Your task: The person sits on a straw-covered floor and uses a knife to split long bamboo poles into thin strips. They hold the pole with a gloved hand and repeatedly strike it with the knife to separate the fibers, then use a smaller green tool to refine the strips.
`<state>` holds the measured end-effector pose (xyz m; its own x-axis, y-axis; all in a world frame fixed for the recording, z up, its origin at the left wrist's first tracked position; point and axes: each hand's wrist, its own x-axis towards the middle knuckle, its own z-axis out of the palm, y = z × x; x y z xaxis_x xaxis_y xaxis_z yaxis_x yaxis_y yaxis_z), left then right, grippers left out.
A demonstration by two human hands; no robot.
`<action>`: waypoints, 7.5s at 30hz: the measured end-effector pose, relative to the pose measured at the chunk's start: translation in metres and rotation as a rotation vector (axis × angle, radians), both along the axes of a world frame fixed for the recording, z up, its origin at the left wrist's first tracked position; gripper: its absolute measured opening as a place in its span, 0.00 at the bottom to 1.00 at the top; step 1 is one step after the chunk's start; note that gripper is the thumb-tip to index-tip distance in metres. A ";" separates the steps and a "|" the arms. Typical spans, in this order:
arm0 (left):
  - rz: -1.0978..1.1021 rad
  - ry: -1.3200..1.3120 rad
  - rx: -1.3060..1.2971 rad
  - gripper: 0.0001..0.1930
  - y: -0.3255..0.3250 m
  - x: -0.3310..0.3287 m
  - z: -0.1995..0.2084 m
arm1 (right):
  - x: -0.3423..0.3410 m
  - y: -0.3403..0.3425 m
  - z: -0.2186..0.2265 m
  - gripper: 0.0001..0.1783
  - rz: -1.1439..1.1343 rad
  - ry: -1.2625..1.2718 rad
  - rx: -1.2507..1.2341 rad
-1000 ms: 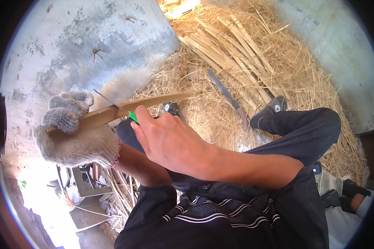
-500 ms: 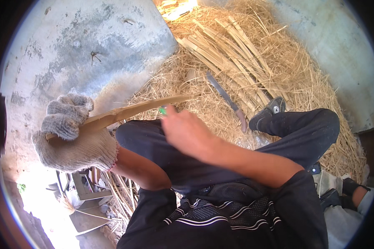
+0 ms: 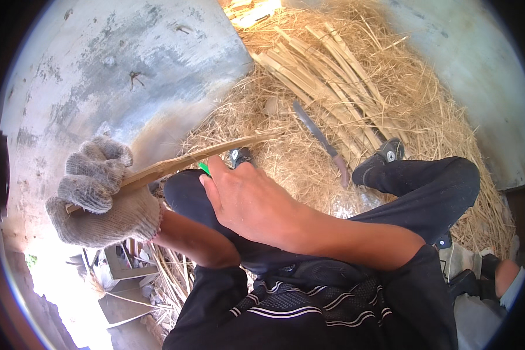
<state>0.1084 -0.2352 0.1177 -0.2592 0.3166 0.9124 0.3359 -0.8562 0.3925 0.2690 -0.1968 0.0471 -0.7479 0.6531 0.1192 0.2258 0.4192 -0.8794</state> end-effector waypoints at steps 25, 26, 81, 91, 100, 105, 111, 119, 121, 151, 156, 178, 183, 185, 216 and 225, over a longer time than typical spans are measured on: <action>-0.016 -0.018 0.003 0.25 0.002 0.008 0.004 | 0.000 -0.006 -0.018 0.14 -0.063 0.176 0.021; -0.003 -0.022 0.001 0.24 0.003 0.008 0.004 | -0.002 -0.008 -0.015 0.14 -0.059 0.242 0.049; 0.945 -0.163 0.103 0.24 0.029 0.020 -0.016 | 0.002 0.023 -0.052 0.14 -0.165 0.059 0.102; 1.003 -0.204 0.098 0.24 0.027 0.024 -0.014 | -0.004 0.019 -0.038 0.12 -0.170 0.141 0.190; 1.060 -0.215 0.098 0.24 0.037 0.023 -0.013 | -0.002 0.037 -0.069 0.18 -0.182 -0.136 0.100; 1.045 -0.232 0.060 0.24 0.033 0.027 -0.008 | -0.003 0.058 -0.113 0.18 -0.111 -0.307 0.030; 0.995 0.077 0.091 0.21 0.040 0.021 -0.005 | 0.010 0.079 -0.163 0.22 -0.186 -0.399 -0.006; 0.947 0.000 0.108 0.20 0.047 0.006 0.008 | -0.015 0.047 -0.077 0.16 -0.181 0.164 0.066; 0.920 0.086 0.095 0.20 0.043 0.013 0.013 | -0.017 0.041 -0.064 0.15 -0.162 0.216 0.014; -0.185 -0.004 -0.133 0.23 0.032 -0.005 0.018 | -0.006 0.023 -0.064 0.15 -0.242 -0.119 0.024; -0.173 0.027 -0.129 0.21 0.027 -0.006 0.015 | -0.010 0.009 -0.047 0.14 -0.128 0.097 0.027; 0.051 -0.055 -0.066 0.20 0.020 -0.031 0.012 | -0.034 0.068 -0.167 0.20 -0.209 -0.287 -0.021; 0.356 -0.163 0.012 0.19 0.026 -0.021 0.014 | -0.049 0.073 -0.175 0.17 -0.239 -0.121 0.115; 0.353 -0.181 -0.003 0.18 0.022 -0.027 0.015 | -0.048 0.084 -0.208 0.18 -0.268 -0.258 0.119; 1.337 -0.163 0.037 0.20 0.048 0.011 0.000 | -0.052 0.080 -0.208 0.16 -0.334 -0.167 0.193; 1.106 -0.310 -0.002 0.21 0.041 -0.003 0.006 | -0.055 0.061 -0.143 0.14 -0.255 -0.029 0.104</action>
